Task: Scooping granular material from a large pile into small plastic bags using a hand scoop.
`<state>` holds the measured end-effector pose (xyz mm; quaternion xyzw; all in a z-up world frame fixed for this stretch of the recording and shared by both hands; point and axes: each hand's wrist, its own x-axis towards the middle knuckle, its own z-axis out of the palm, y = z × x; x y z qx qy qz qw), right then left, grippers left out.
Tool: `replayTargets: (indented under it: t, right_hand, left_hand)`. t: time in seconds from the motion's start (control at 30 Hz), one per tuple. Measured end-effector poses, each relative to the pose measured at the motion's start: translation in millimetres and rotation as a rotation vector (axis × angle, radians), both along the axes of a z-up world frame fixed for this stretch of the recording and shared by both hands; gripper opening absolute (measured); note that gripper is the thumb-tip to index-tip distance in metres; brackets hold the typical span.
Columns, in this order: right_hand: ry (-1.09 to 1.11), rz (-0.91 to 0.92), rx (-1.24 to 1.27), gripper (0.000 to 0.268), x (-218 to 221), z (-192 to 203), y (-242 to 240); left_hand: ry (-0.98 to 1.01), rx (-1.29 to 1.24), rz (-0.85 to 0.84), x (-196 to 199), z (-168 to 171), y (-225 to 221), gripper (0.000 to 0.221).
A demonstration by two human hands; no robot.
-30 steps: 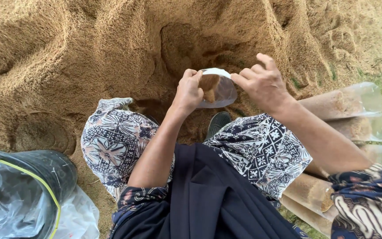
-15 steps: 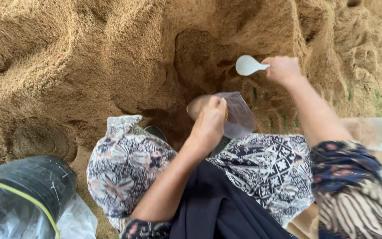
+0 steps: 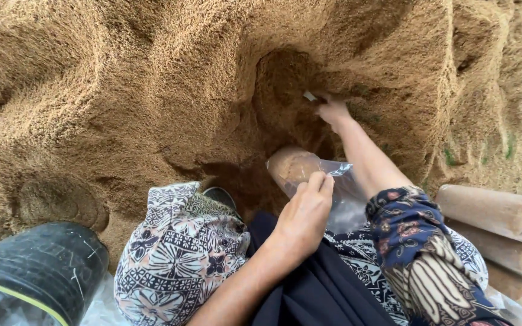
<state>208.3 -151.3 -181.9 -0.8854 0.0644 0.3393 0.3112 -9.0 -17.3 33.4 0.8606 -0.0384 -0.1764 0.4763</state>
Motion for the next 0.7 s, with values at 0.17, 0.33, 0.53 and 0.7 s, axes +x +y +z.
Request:
replayTargets:
  t: [0.17, 0.33, 0.53, 0.7]
  right_hand:
    - [0.025, -0.218, 0.289, 0.044, -4.4, -46.6, -5.4]
    - [0.047, -0.198, 0.387, 0.043, 5.9, -44.5, -29.5]
    - [0.063, -0.153, 0.524, 0.042, 3.2, 56.9, -50.1]
    - [0.036, 0.009, 0.608, 0.04, -22.9, 169.7, -69.7]
  left_hand:
    - [-0.023, 0.018, 0.009, -0.4, -3.6, -6.3, 0.067]
    - [-0.049, 0.042, 0.015, -0.7, -14.1, -7.7, 0.071]
    - [-0.04, 0.023, 0.011, 3.9, -25.7, -3.2, 0.063]
    - [-0.212, 0.085, 0.12, 4.4, -42.1, 3.6, 0.037]
